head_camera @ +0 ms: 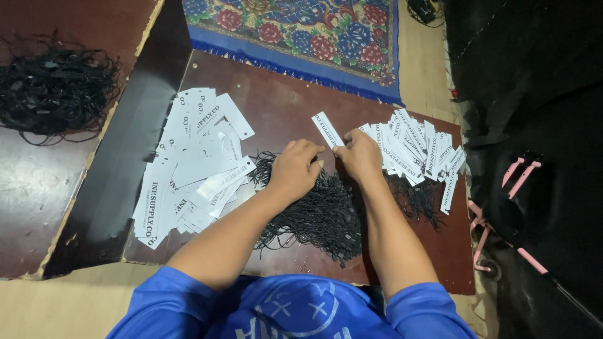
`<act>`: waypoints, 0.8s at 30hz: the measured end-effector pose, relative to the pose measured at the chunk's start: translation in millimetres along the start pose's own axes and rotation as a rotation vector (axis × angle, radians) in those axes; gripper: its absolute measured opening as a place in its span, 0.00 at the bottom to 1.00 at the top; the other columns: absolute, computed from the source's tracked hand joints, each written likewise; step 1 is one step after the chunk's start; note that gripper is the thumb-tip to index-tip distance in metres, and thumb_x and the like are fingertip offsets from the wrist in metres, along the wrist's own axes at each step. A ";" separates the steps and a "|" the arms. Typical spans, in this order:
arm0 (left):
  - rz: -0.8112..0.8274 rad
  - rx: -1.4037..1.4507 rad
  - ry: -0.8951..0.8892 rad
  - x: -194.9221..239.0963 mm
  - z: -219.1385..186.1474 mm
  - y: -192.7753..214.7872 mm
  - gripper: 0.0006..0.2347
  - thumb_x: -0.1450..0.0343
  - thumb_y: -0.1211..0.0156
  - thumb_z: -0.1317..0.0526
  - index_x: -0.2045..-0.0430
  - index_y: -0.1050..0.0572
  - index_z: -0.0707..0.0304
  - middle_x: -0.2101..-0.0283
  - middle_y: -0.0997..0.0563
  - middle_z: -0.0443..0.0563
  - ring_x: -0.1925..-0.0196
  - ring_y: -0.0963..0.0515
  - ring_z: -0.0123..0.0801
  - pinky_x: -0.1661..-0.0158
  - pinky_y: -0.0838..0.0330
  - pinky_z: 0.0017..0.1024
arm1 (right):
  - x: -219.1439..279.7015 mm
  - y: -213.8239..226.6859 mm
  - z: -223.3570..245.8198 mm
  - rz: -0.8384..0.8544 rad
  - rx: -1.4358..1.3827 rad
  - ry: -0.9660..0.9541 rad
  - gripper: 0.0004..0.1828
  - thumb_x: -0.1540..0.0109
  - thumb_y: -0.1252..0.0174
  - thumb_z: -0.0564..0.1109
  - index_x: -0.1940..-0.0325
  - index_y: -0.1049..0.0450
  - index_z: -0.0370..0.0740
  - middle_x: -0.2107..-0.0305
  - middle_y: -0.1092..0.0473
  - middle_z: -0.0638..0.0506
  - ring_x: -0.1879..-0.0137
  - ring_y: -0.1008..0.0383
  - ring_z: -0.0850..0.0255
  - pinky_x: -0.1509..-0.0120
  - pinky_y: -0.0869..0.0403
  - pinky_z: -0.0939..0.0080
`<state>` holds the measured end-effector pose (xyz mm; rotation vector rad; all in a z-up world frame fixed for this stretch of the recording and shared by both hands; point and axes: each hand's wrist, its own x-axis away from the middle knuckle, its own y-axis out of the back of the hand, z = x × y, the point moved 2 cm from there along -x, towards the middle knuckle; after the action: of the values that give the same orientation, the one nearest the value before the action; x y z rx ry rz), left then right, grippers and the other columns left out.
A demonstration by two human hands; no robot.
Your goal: The person repeatedly picks up white paper tags and black cables from a table, threads the tag through the cable, and places the assembled unit into a growing pile on the right. The process continues throughout the clip with consistent hand movements and no visible tools.
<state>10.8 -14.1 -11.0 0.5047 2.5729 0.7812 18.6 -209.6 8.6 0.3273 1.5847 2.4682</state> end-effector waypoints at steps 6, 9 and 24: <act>0.036 0.274 0.121 -2.6 2.5 -4.9 0.16 0.27 0.43 0.61 0.43 0.24 0.57 0.53 0.20 0.56 0.53 0.18 0.45 0.53 0.22 0.39 | 10.7 -5.5 -9.2 0.002 -0.327 -0.011 0.15 0.43 0.32 0.50 0.59 0.22 0.38 0.72 0.22 0.44 0.55 0.21 0.44 0.49 0.27 0.46; 0.052 0.763 0.256 0.1 -32.4 21.3 0.33 0.27 0.42 0.64 0.27 0.51 0.65 0.44 0.25 0.78 0.52 0.16 0.55 0.51 0.20 0.43 | 20.3 -14.0 -6.0 0.004 -0.656 0.001 0.12 0.46 0.28 0.48 0.67 0.21 0.40 0.79 0.29 0.54 0.65 0.29 0.63 0.57 0.31 0.64; 0.031 1.243 0.547 -9.3 -1.3 -0.6 0.04 0.25 0.45 0.65 0.66 0.29 0.68 0.77 0.22 0.53 0.79 0.18 0.29 0.81 0.23 0.15 | 49.3 -0.8 4.7 0.251 -0.963 0.275 0.13 0.42 0.35 0.36 0.52 0.21 0.35 0.74 0.28 0.49 0.75 0.27 0.65 0.71 0.28 0.69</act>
<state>17.9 -19.3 -7.8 0.7105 3.3080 -0.9400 -27.2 -191.5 13.8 0.0230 0.2596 3.2048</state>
